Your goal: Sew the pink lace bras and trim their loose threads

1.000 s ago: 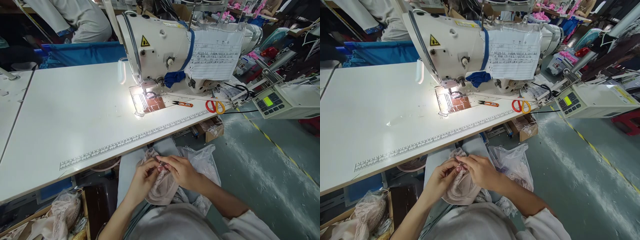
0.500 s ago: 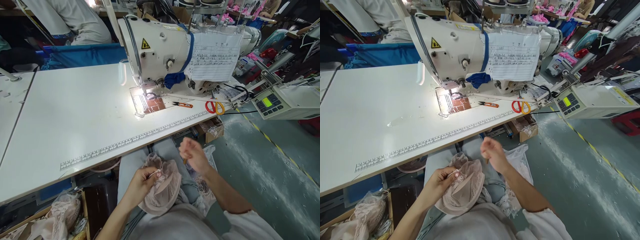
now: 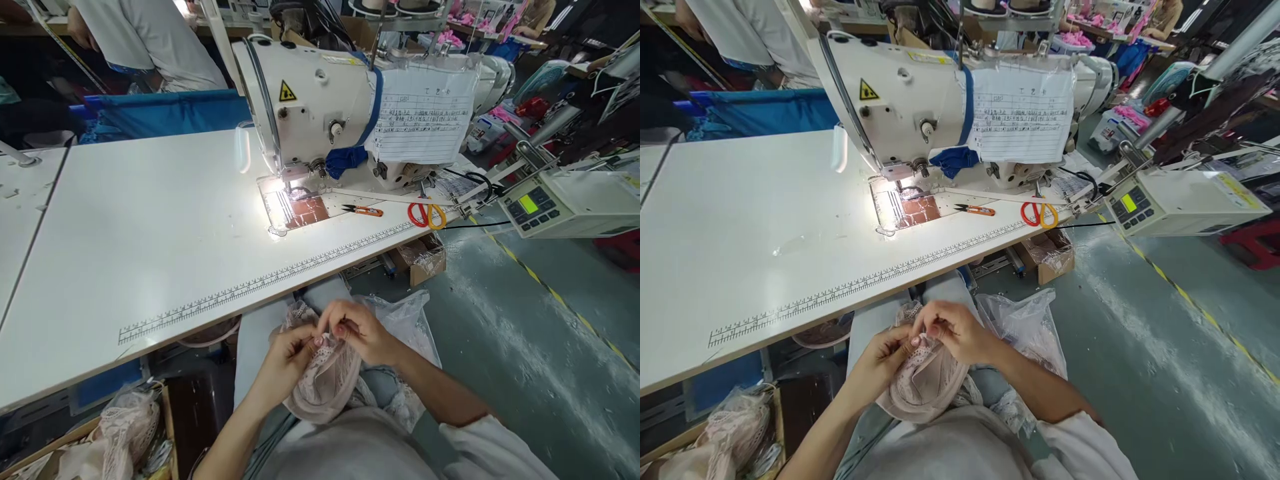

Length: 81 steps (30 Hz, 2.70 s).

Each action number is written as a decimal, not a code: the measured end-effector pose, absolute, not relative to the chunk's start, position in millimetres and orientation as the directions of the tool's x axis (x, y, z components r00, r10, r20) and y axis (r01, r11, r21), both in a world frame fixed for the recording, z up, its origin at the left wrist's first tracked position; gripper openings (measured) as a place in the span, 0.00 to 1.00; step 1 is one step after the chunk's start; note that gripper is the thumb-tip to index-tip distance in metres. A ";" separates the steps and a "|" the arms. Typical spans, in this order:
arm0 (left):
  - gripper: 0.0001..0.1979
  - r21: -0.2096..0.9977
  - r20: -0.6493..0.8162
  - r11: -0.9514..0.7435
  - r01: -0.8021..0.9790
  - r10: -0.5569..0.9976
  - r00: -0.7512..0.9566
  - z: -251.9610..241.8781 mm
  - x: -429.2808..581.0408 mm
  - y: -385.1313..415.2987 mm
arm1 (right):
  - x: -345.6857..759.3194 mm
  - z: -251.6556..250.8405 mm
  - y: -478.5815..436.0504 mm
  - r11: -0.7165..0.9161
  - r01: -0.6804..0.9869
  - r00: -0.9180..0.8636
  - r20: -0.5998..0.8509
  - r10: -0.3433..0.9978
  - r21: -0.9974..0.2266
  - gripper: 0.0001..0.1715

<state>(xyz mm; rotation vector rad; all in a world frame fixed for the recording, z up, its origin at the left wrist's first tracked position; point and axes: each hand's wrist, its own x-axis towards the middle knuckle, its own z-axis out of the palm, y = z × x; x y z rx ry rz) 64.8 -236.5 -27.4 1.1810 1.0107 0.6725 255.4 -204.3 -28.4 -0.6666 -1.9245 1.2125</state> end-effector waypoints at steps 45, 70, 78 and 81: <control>0.14 0.963 -0.268 0.267 0.033 0.939 0.214 -22.2 67.9 -234.9 | 258.9 -38.0 -224.1 0.677 0.553 -0.526 0.426 0.736 -0.487 0.20; 0.21 0.951 -0.299 0.257 0.174 0.907 0.295 -18.0 67.0 -233.4 | 249.8 -32.6 -210.3 0.547 0.352 -0.395 0.409 0.822 -0.760 0.13; 0.18 0.952 -0.304 0.296 0.073 0.901 0.308 -23.5 67.2 -234.3 | 251.0 -29.6 -202.9 0.647 0.405 -0.396 0.513 0.761 -0.646 0.10; 0.17 0.961 -0.276 0.268 0.072 0.910 0.308 -27.4 68.7 -233.7 | 246.7 -25.0 -205.5 0.624 0.281 -0.475 0.459 0.751 -0.729 0.13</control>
